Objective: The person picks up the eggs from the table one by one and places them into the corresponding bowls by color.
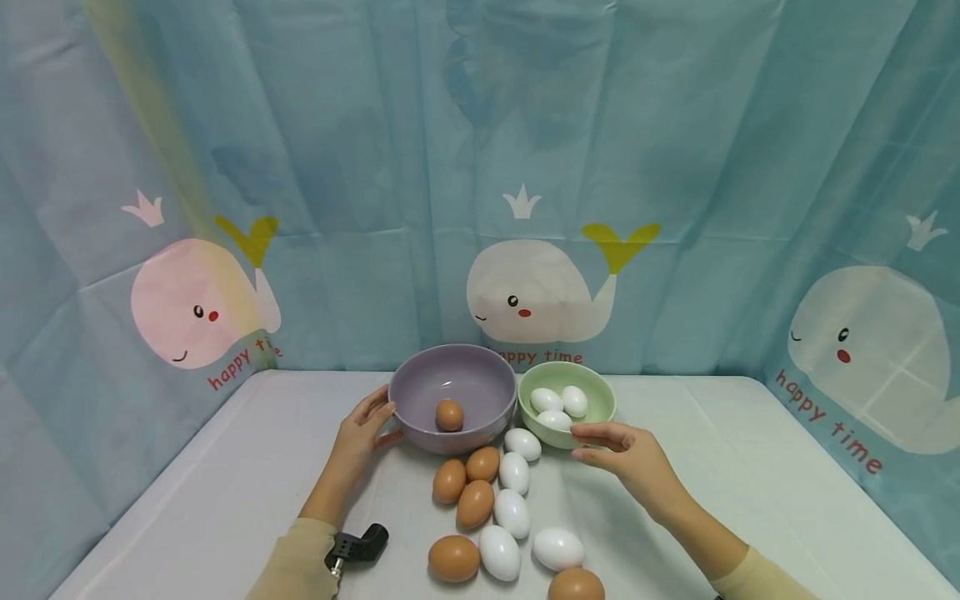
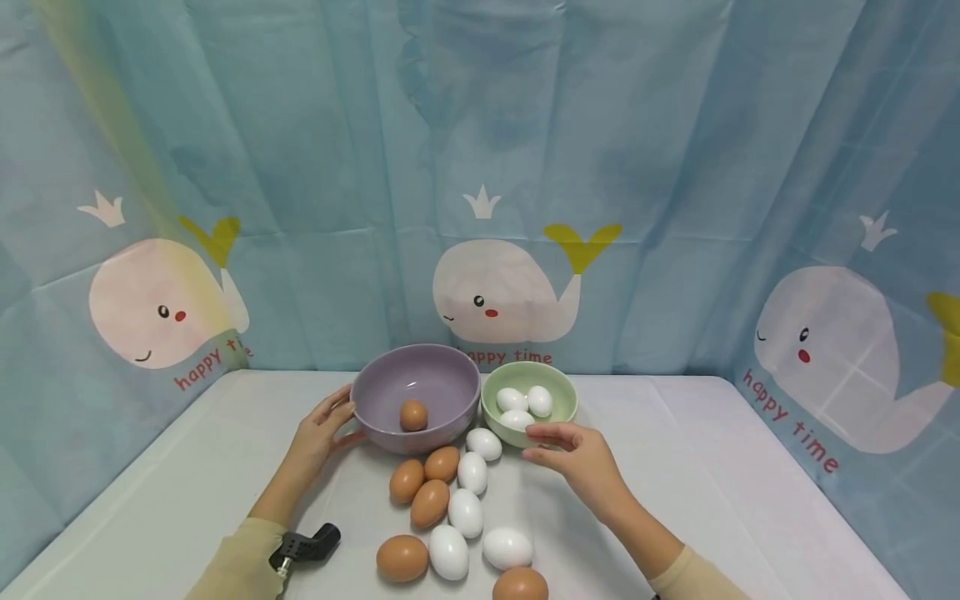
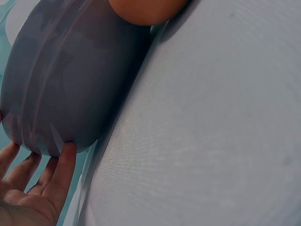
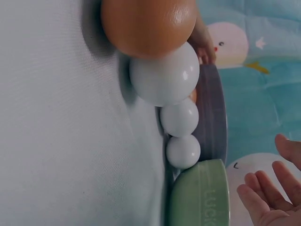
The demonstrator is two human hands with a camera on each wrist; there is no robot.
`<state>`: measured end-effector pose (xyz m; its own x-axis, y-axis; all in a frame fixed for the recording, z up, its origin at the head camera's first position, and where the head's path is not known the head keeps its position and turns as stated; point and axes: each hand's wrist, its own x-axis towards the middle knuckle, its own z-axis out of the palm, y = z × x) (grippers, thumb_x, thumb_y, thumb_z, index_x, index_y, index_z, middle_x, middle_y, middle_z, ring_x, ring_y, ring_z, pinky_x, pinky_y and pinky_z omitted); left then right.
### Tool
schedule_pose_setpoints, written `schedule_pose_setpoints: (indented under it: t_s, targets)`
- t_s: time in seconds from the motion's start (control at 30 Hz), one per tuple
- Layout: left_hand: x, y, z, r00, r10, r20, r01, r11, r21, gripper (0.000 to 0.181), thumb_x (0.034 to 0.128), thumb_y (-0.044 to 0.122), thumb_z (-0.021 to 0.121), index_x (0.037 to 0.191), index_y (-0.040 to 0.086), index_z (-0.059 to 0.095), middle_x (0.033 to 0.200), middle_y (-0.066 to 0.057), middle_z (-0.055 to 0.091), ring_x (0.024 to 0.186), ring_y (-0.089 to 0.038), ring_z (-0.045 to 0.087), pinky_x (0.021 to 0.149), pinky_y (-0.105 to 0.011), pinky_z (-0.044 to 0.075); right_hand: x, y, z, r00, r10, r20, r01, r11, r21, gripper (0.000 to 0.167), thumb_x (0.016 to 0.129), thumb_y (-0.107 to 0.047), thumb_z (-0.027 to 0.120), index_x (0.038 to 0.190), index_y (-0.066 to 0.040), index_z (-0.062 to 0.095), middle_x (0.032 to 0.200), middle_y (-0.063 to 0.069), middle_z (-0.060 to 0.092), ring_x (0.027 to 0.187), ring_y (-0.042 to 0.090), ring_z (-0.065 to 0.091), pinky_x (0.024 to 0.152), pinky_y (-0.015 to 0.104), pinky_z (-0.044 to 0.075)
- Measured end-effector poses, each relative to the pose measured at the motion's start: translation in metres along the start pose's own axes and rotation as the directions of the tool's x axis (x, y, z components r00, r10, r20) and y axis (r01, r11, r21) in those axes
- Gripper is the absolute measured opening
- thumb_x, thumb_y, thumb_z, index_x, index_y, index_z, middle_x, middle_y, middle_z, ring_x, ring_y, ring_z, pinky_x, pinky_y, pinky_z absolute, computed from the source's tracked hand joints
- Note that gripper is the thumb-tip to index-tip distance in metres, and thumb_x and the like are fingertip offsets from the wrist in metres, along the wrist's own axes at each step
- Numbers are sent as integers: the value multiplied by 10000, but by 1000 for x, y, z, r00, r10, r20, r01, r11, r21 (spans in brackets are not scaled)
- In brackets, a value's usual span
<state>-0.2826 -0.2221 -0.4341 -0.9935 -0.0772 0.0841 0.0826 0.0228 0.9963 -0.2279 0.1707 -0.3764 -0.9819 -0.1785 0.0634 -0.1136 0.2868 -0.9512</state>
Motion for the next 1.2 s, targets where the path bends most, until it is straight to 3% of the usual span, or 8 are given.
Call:
schedule_pose_setpoints:
  t_s: [0.23, 0.43, 0.67, 0.93, 1.2]
  targets:
    - [0, 0, -1, 1000, 8, 4, -8, 1000, -6, 592, 1040, 260, 534, 1552, 68, 306, 1616, -154, 316, 1474, -273, 346, 995, -369, 576, -6, 2, -3, 999, 40, 23, -40, 999, 1, 500, 816, -281, 818, 1230, -35, 685, 1227, 112, 714, 1156, 148, 657, 935, 150, 516]
    - [1, -1, -1, 1000, 3, 4, -3, 1000, -7, 574, 1048, 229, 516, 1555, 70, 299, 1621, -150, 307, 1478, -278, 339, 1027, -412, 554, -10, 8, -2, 997, 60, 45, -60, 998, 12, 497, 817, -273, 816, 1228, -28, 683, 1236, 93, 713, 1110, 52, 653, 931, 157, 516]
    - [0, -2, -1, 1000, 14, 11, -14, 1000, -13, 590, 1043, 239, 527, 1554, 57, 295, 1622, -163, 299, 1484, -292, 331, 1027, -419, 553, -13, 12, 1, 994, 65, 85, -68, 997, 32, 494, 836, -261, 801, 1228, 9, 669, 1226, 126, 712, 1101, 113, 677, 896, 157, 538]
    - [1, -2, -1, 1000, 9, 10, -9, 1000, -11, 568, 1048, 220, 515, 1551, 63, 305, 1621, -157, 305, 1477, -286, 343, 1002, -392, 571, -19, 18, 4, 988, 51, 148, -57, 998, 41, 441, 856, -203, 776, 1227, 9, 668, 1246, 181, 690, 1073, 77, 683, 894, 153, 537]
    - [2, -2, -1, 1000, 1, 3, -1, 1000, -8, 563, 1044, 223, 523, 1546, 69, 320, 1622, -145, 309, 1474, -277, 352, 987, -373, 581, -21, 22, 6, 967, 55, 248, -64, 998, 27, 478, 862, -207, 771, 1265, 15, 642, 1280, 184, 672, 1139, 108, 662, 902, 176, 541]
